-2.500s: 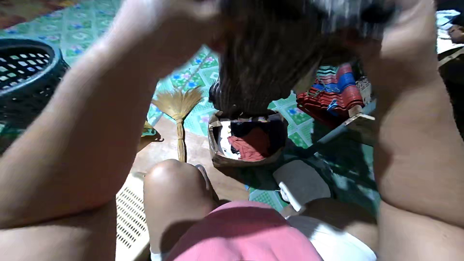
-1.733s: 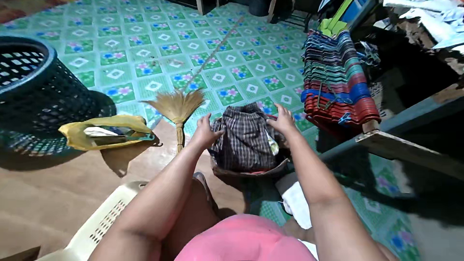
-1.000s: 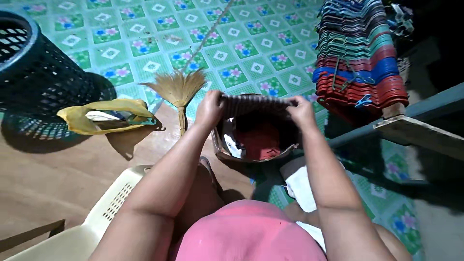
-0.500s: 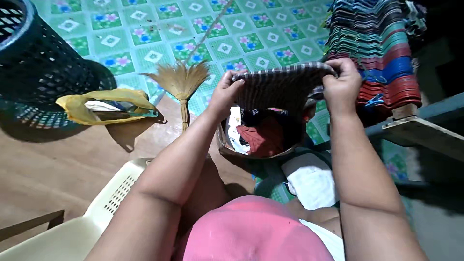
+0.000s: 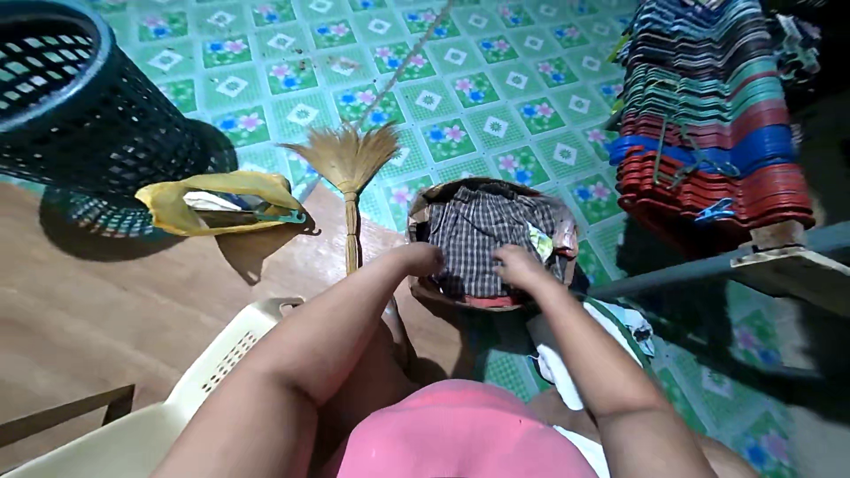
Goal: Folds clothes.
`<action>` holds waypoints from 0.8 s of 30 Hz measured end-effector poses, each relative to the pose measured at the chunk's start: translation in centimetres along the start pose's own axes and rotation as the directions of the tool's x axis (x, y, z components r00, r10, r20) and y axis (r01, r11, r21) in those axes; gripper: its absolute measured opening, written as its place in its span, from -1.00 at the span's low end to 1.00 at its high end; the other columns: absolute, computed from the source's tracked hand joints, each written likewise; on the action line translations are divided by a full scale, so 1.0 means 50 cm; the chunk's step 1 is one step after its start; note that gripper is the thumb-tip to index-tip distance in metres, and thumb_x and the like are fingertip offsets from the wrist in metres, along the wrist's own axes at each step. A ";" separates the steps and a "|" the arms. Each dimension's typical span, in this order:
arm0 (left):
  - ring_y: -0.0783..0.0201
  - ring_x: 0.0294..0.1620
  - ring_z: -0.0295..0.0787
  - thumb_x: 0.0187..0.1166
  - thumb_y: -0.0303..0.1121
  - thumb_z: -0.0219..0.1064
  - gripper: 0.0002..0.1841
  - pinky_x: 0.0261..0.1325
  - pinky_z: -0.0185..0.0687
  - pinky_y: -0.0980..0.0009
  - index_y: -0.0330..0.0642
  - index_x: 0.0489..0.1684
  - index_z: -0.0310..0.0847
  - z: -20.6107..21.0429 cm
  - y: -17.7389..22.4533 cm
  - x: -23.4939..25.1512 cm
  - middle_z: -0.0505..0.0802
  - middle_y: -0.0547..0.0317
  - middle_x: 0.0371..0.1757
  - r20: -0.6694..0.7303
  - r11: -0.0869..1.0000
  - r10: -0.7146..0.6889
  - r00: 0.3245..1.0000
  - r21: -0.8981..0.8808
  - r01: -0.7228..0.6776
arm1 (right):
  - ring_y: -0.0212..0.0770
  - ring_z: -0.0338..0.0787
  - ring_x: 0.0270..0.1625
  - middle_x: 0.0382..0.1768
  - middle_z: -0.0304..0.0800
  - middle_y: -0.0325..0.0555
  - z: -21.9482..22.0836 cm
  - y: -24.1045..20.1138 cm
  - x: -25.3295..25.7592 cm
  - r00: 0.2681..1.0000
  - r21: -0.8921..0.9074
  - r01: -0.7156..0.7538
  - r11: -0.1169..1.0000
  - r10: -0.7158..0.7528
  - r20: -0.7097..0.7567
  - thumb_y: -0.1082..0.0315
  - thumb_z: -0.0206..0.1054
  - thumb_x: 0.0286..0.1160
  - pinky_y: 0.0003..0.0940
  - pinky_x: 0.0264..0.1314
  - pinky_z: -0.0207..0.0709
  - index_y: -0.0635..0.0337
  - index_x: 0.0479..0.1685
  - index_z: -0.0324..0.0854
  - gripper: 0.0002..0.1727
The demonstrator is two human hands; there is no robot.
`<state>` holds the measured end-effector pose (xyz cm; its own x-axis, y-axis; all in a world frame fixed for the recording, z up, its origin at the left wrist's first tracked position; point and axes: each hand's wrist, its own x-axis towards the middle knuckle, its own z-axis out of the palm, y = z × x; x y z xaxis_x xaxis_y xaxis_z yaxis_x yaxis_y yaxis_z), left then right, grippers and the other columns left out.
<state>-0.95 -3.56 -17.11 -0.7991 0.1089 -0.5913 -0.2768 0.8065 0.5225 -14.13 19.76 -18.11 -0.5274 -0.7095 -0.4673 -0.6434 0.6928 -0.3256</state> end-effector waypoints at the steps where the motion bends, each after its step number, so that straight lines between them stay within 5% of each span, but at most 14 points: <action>1: -0.26 0.35 0.70 0.67 -0.27 0.32 -0.69 0.42 0.49 -0.35 -0.24 0.23 0.74 -0.008 -0.018 0.007 0.78 -0.29 0.27 -0.111 0.998 -0.057 0.992 -0.012 0.056 | 0.20 0.61 0.53 0.40 0.70 0.17 0.010 -0.040 0.024 1.000 0.017 0.026 1.000 -0.026 0.007 0.18 0.41 0.57 0.28 0.59 0.44 0.09 0.38 0.71 -0.57; 4: -0.33 0.53 0.51 0.59 -0.20 0.37 -0.71 0.36 0.52 -0.41 0.04 0.20 0.81 -0.010 -0.056 0.027 0.58 -0.16 0.58 -0.331 0.975 -0.213 0.919 -0.006 0.223 | 0.27 0.44 0.65 0.60 0.47 0.20 0.050 -0.131 0.092 0.999 0.043 0.020 0.999 -0.022 0.043 -0.01 0.55 0.39 0.38 0.58 0.38 -0.07 0.68 0.46 -0.22; 7: -0.24 0.87 0.01 0.69 -0.03 0.23 -0.61 0.68 0.02 -0.48 0.14 0.36 0.75 0.013 -0.072 0.056 0.20 0.08 0.90 -0.315 0.954 -0.223 0.923 0.124 0.273 | 0.32 0.21 0.78 0.80 0.18 0.13 0.082 -0.176 0.140 0.996 0.065 -0.087 0.994 0.089 -0.030 -0.06 0.61 0.22 0.52 0.60 0.22 -0.28 0.81 0.27 -0.01; 9: -0.21 0.94 -0.29 0.75 0.03 0.12 -0.54 0.75 -0.34 -0.54 0.13 0.47 0.69 0.022 -0.067 0.071 -0.01 0.15 0.96 -0.257 0.924 -0.255 0.932 0.218 0.313 | 0.34 0.04 0.85 0.88 0.00 0.13 0.111 -0.183 0.160 0.990 0.037 -0.134 0.990 0.135 -0.033 0.01 0.61 0.17 0.59 0.60 0.14 -0.35 0.87 0.15 0.07; 11: -0.21 0.95 -0.46 0.75 0.06 0.11 -0.50 0.77 -0.51 -0.53 0.04 0.47 0.69 0.022 -0.063 0.091 -0.10 0.14 0.97 -0.240 0.895 -0.313 0.919 0.249 0.370 | 0.37 -0.18 0.91 0.93 -0.24 0.14 0.146 -0.182 0.165 0.991 -0.026 -0.135 0.991 0.134 -0.022 0.19 0.59 0.17 0.66 0.66 -0.06 -0.34 0.92 0.03 0.14; 13: -0.20 0.95 -0.52 0.68 0.06 0.18 -0.47 0.80 -0.58 -0.48 -0.09 0.42 0.72 0.015 -0.067 0.111 -0.14 0.16 0.98 -0.264 0.873 -0.369 0.891 0.230 0.429 | 0.35 -0.20 0.92 0.95 -0.32 0.12 0.171 -0.177 0.163 0.991 -0.075 -0.132 0.988 0.129 -0.047 0.36 0.52 0.18 0.61 0.68 -0.06 -0.31 0.96 -0.08 0.18; 16: -0.31 0.93 -0.37 0.63 -0.12 0.28 -0.45 0.75 -0.38 -0.55 -0.11 0.59 0.56 -0.006 -0.065 0.121 -0.15 0.11 0.98 -0.287 0.835 -0.449 0.846 0.202 0.512 | 0.25 0.19 0.81 0.82 0.18 0.09 0.160 -0.176 0.157 0.977 -0.043 -0.179 0.983 0.172 -0.122 0.43 0.51 0.13 0.45 0.65 0.17 -0.20 0.97 -0.11 0.22; 20: -0.37 0.61 0.43 0.62 -0.30 0.32 -0.18 0.36 0.51 -0.43 0.05 0.92 -0.03 -0.033 -0.095 0.111 0.22 -0.05 0.87 -0.394 0.893 -0.442 0.806 -0.112 0.436 | 0.18 0.46 0.66 0.54 0.61 0.06 0.100 -0.144 0.167 0.970 0.063 -0.222 0.973 0.227 -0.084 0.40 0.40 0.37 0.32 0.58 0.35 0.04 0.70 0.41 -0.26; 22: -0.38 0.50 0.58 0.55 -0.33 0.43 0.03 0.43 0.53 -0.35 -0.14 0.93 -0.36 -0.047 -0.127 0.095 0.43 -0.31 0.70 -0.444 0.874 -0.465 0.766 -0.367 0.318 | 0.21 0.53 0.61 0.45 0.71 0.08 0.082 -0.134 0.178 0.974 0.101 -0.226 0.969 0.228 -0.008 0.38 0.36 0.46 0.37 0.54 0.39 0.07 0.50 0.61 -0.47; 24: -0.35 0.54 0.55 0.51 -0.34 0.49 0.11 0.53 0.44 -0.31 -0.26 0.91 -0.45 -0.062 -0.156 0.073 0.49 -0.37 0.65 -0.421 0.823 -0.511 0.749 -0.490 0.287 | 0.21 0.59 0.57 0.39 0.75 0.09 0.076 -0.134 0.189 0.971 0.123 -0.240 0.963 0.238 0.032 0.37 0.34 0.47 0.37 0.51 0.42 0.06 0.39 0.69 -0.55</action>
<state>-3.38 -11.27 -21.43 -0.6817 -0.5755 -0.4517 -0.7185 0.4102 0.5617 -12.71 8.93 -23.47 -0.6472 -0.5200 -0.5574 -0.4251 0.8532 -0.3022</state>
